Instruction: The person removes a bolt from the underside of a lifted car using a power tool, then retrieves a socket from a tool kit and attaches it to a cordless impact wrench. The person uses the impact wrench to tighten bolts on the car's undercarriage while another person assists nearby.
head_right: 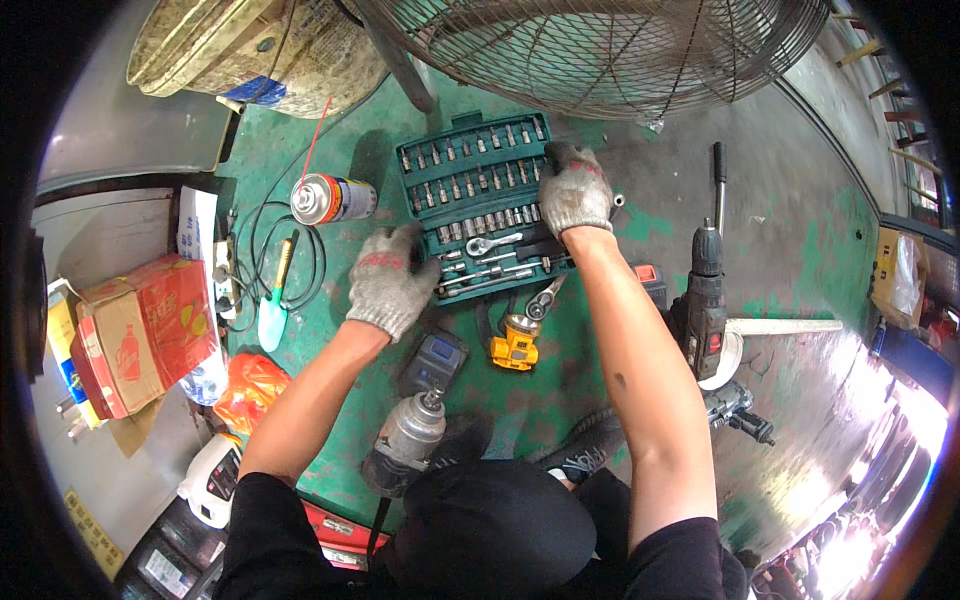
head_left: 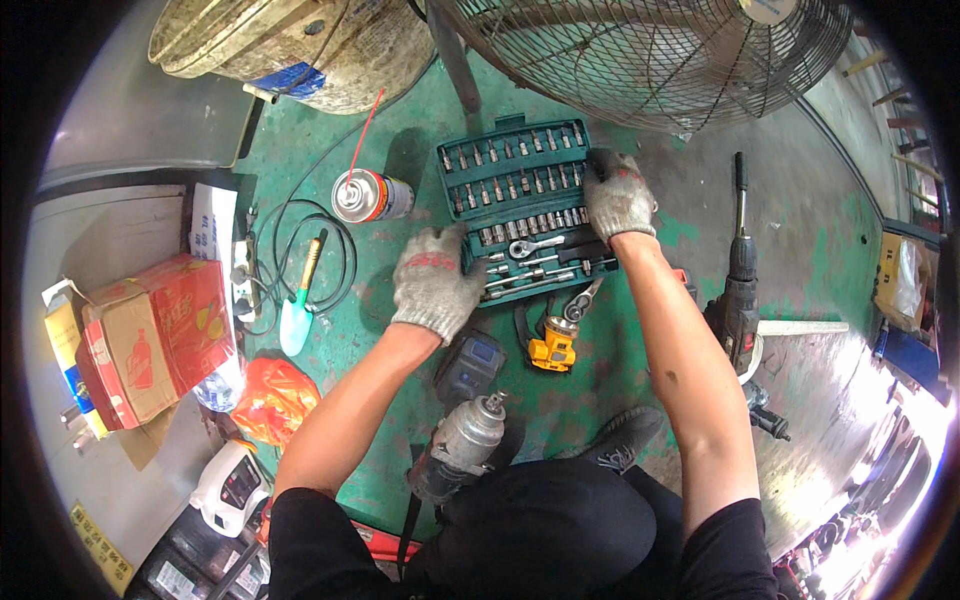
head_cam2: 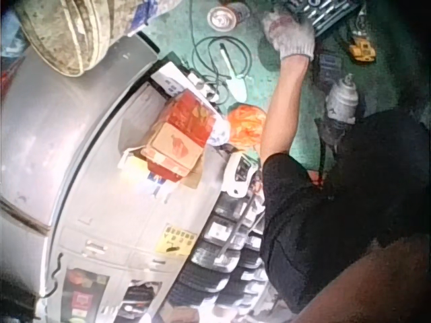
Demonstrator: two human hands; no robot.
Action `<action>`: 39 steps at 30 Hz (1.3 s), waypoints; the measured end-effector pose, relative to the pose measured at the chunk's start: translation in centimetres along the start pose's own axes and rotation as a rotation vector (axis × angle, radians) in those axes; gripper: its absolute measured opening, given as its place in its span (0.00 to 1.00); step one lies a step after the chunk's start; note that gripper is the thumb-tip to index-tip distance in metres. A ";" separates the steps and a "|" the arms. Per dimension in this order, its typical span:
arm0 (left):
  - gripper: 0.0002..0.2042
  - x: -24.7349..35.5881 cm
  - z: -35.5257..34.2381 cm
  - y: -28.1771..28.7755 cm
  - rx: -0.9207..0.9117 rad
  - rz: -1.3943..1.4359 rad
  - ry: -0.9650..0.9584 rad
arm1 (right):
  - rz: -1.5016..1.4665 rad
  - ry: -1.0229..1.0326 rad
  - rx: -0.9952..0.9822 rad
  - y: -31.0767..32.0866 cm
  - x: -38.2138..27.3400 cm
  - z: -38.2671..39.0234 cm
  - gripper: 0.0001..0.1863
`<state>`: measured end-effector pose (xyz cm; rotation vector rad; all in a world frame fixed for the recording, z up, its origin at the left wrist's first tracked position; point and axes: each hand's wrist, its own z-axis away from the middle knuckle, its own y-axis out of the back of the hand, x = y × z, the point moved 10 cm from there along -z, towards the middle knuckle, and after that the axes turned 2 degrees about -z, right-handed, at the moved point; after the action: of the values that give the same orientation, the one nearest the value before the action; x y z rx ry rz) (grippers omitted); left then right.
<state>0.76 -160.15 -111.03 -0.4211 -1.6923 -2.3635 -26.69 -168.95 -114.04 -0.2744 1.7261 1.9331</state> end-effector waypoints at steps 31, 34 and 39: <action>0.22 -7.0 0.1 -6.1 -0.164 0.781 0.452 | 0.103 -0.171 -0.252 -4.8 -6.3 -5.6 0.28; 0.22 -7.2 0.3 -6.6 -0.205 0.827 0.497 | 0.086 -0.111 -0.256 -4.8 -6.4 -5.5 0.28; 0.22 -7.0 0.1 -6.1 -0.162 0.773 0.448 | 0.004 -0.089 -0.241 -4.5 -5.7 -5.3 0.27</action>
<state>5.35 -158.09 -118.83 -0.4271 -0.9103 -1.8283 -20.66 -175.32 -116.08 -0.2673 1.4391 2.1243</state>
